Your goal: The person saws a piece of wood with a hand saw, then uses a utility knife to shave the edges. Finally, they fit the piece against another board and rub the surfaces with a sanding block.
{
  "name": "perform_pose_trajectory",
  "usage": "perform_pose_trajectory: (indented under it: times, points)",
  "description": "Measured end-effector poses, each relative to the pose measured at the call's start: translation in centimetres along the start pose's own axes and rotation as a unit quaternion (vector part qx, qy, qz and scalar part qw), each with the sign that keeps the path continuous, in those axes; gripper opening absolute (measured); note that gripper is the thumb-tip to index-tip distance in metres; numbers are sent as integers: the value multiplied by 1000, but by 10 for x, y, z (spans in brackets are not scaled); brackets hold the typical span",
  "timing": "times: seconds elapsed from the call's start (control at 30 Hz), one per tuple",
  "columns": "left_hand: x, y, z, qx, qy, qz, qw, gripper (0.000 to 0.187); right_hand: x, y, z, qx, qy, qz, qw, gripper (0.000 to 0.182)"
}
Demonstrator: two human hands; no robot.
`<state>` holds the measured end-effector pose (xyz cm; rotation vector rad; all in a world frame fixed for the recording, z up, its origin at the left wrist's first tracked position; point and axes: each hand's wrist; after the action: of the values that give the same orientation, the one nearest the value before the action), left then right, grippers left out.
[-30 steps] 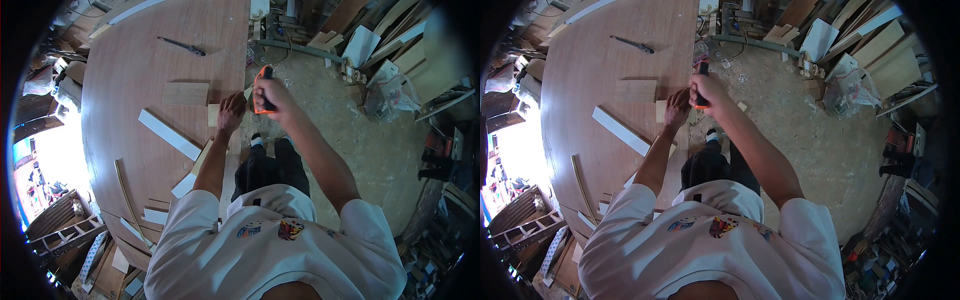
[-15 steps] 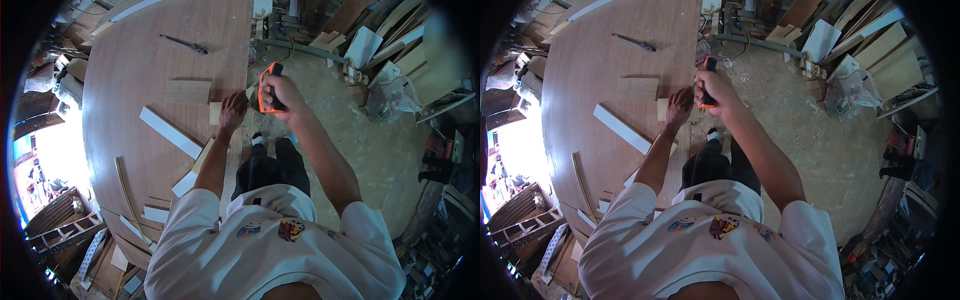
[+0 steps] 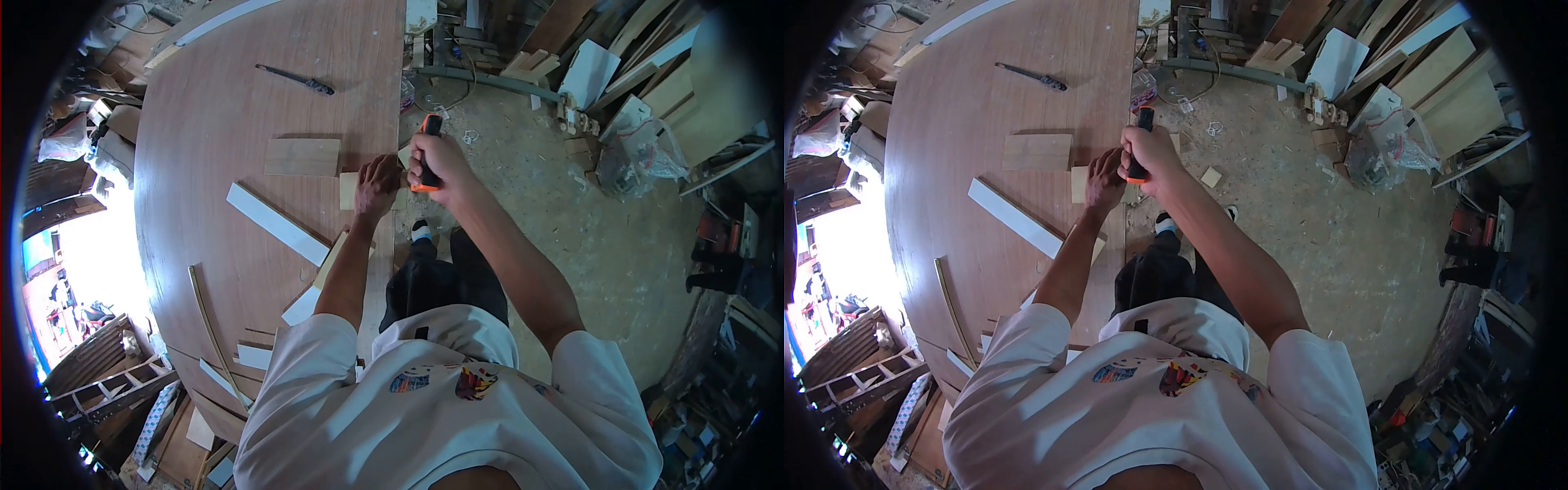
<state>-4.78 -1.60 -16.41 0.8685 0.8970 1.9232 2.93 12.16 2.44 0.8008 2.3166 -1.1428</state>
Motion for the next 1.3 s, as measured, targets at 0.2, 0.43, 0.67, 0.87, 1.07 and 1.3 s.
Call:
perform_pose_trajectory:
  times: [0.2, 0.43, 0.67, 0.87, 1.07, 1.3]
  points:
    - [-5, 0, -1, 8, 5, -9, 1000, 28, -10, -6, 8, 28, 0, -4, 1000, 11]
    - [-7, -3, -5, 37, -3, -26, 999, 23, -14, 9, 5, 23, -8, -26, 999, 12]
    - [-10, -11, -11, 26, -18, -23, 999, 22, 10, 41, 23, -2, -26, -1, 1000, 12]
    - [-8, -14, -12, 3, 41, -51, 998, 30, -56, 100, 7, -94, 14, 0, 996, 11]
    - [-5, -1, 5, 47, 72, -139, 986, 58, -76, 171, 75, -398, 82, 156, 900, 17]
    - [-5, -21, 3, 102, 107, -145, 978, 62, -103, 215, 106, -524, 72, 302, 793, 27]
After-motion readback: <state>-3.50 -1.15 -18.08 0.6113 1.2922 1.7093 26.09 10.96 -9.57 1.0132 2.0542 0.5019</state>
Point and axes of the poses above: each hand's wrist, its own x-axis towards the middle knuckle, its own y-axis out of the back of the hand, z = x × y, and after that the axes turned 7 degrees about -z, right-handed
